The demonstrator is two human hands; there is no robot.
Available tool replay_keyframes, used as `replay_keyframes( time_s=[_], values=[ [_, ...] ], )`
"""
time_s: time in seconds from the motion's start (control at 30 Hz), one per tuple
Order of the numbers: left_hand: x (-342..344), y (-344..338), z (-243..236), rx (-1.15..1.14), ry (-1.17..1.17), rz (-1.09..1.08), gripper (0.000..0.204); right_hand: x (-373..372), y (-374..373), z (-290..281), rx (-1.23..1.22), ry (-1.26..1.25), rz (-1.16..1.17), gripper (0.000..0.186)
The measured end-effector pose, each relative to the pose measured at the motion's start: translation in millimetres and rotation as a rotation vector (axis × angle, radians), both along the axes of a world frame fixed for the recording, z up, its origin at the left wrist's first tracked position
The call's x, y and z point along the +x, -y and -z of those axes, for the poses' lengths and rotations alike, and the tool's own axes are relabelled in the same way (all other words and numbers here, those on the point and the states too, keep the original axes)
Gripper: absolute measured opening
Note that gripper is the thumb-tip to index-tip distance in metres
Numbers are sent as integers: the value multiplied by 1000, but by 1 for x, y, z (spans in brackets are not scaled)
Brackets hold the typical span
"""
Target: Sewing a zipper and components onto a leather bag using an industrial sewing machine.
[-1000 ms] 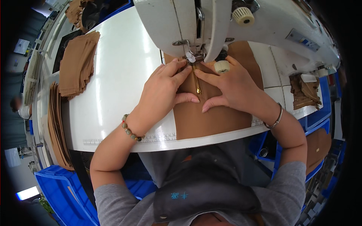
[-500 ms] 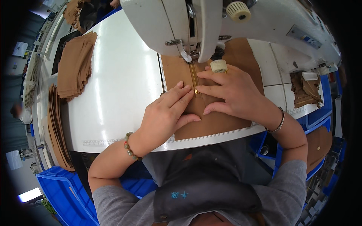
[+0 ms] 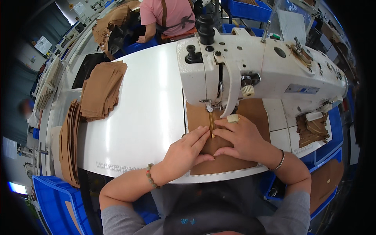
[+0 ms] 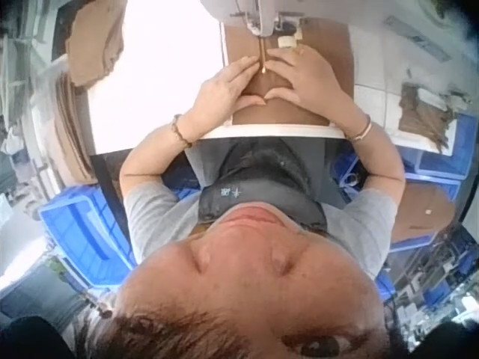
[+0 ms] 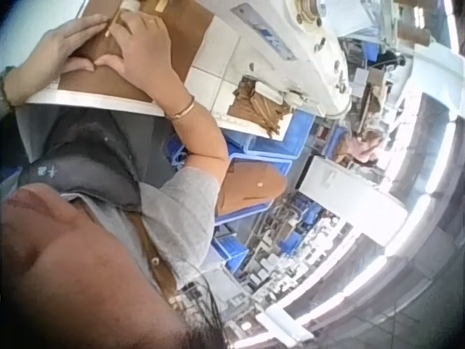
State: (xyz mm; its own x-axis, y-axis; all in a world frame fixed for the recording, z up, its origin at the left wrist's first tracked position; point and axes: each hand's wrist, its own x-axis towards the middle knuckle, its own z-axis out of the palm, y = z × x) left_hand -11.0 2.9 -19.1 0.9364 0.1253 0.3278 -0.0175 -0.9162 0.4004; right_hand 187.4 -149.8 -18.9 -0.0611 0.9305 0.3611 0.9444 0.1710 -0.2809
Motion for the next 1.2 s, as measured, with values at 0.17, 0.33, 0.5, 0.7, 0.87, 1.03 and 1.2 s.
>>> replay_keyframes(
  time_s=[0.17,0.33,0.5,0.7,0.87,1.03,1.2],
  values=[
    [-1,1,3,-17,-6,5,73,-2,-2,1,4,-12,9,64],
    [0,1,6,16,-1,38,71,-1,-2,0,-8,11,-19,64],
    [1,1,5,68,-20,66,69,-2,-1,-3,-40,3,-12,63],
    [6,-6,0,124,-18,113,68,-3,0,-5,-61,32,-16,63],
    [7,-9,-1,133,3,141,66,-3,1,-4,-100,51,-5,65],
    [7,-9,1,143,56,120,66,-4,1,-2,-97,62,-1,64],
    [7,-13,3,132,68,144,64,-4,1,-2,-85,66,2,63]
  ],
)
